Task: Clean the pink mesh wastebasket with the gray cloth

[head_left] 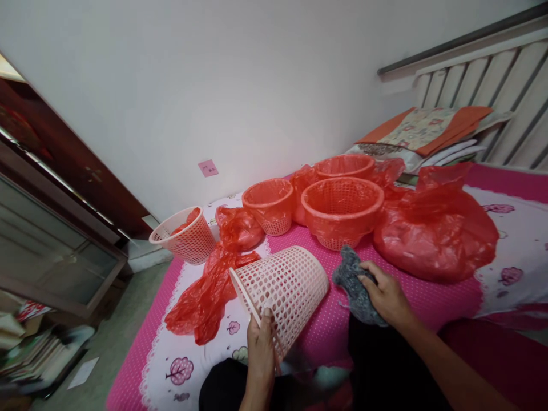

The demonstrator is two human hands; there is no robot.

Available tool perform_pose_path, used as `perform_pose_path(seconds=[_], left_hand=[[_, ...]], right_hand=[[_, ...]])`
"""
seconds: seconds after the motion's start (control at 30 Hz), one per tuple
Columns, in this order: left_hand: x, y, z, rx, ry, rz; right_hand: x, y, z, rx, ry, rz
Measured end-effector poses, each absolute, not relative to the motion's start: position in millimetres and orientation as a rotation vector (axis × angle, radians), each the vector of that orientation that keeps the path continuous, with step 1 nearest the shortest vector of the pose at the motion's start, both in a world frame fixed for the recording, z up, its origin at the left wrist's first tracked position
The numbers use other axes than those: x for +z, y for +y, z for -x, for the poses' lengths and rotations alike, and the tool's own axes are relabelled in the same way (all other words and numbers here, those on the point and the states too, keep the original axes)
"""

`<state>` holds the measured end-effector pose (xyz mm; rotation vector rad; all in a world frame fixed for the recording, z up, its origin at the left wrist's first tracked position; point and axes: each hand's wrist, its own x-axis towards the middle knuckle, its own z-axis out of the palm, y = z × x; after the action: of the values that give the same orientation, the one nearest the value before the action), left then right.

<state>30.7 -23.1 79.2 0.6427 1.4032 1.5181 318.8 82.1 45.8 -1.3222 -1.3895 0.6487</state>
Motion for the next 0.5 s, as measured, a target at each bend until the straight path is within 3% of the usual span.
perform_pose_path(seconds=[0.23, 0.5], left_hand=[[79, -22, -30, 1.501, 1.398, -0.621], [74, -22, -27, 1.509, 1.430, -0.673]], right_hand=[[42, 90, -322, 1.105, -1.027, 1.206], [71, 92, -270, 1.116, -0.907, 1.116]])
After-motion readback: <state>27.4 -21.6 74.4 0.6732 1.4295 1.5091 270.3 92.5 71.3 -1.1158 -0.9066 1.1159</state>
